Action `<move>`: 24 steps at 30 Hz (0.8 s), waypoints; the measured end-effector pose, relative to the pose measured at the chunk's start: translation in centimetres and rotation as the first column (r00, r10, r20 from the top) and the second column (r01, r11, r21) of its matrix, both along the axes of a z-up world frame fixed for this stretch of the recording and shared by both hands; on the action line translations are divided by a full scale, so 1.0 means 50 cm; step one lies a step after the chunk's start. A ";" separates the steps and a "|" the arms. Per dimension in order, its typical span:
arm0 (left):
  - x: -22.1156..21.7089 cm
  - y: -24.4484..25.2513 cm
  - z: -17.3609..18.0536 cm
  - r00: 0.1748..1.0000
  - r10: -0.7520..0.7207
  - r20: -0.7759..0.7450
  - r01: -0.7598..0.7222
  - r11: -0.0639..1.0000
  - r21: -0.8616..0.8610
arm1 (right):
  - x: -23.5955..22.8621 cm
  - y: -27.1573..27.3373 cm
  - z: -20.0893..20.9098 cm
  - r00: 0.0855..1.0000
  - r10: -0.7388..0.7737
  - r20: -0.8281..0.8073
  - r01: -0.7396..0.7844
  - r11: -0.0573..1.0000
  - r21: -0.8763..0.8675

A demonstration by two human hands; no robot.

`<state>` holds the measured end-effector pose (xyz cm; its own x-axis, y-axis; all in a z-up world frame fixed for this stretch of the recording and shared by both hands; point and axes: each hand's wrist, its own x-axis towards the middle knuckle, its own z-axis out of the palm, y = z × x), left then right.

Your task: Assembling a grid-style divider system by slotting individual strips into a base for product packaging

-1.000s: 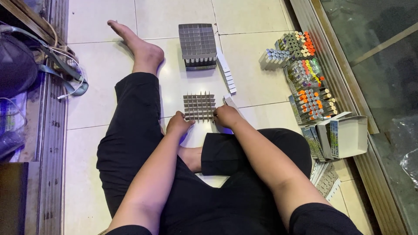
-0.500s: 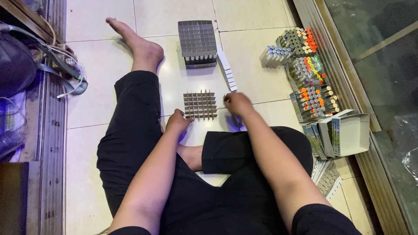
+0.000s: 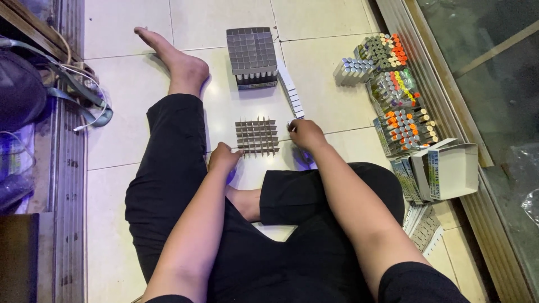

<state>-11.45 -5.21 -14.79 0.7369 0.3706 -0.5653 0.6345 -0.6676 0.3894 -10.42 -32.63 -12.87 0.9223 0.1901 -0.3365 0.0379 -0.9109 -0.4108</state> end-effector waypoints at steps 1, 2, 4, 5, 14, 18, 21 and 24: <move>-0.009 -0.006 -0.006 1.000 0.015 0.018 -0.015 0.999 -0.040 | 0.001 0.014 -0.010 0.998 0.059 0.011 -0.059 0.998 -0.012; -0.016 -0.008 -0.013 1.000 0.013 0.018 -0.013 0.999 -0.037 | -0.002 0.027 -0.008 0.998 0.057 0.011 -0.057 0.998 -0.009; -0.026 -0.013 -0.024 0.998 0.038 0.057 -0.031 0.992 -0.119 | -0.001 0.054 -0.004 0.995 0.095 0.030 -0.095 0.995 0.013; -0.029 -0.017 -0.029 0.998 0.037 0.059 -0.030 0.993 -0.115 | -0.004 0.063 0.006 0.995 0.094 0.032 -0.095 0.995 0.017; -0.066 -0.055 -0.096 0.977 0.166 0.136 -0.109 0.930 -0.351 | 0.011 0.110 -0.067 0.985 0.035 -0.168 -0.023 0.997 0.070; -0.073 -0.060 -0.140 0.963 0.233 0.138 -0.136 0.857 -0.498 | 0.000 0.124 -0.078 0.960 0.103 -0.259 -0.092 0.994 0.055; -0.082 -0.062 -0.168 0.948 0.285 0.138 -0.154 0.796 -0.585 | -0.026 0.133 -0.083 0.948 0.200 -0.248 -0.157 0.971 0.183; -0.091 -0.053 -0.187 0.935 0.325 0.143 -0.157 0.738 -0.656 | -0.036 0.143 -0.102 0.928 0.244 -0.281 -0.166 0.947 0.274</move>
<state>-16.02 -7.84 -24.13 0.8110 0.1790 -0.5569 0.5736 -0.0564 0.8172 -12.21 -25.46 -17.95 0.7120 0.4753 -0.5169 0.0494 -0.7682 -0.6383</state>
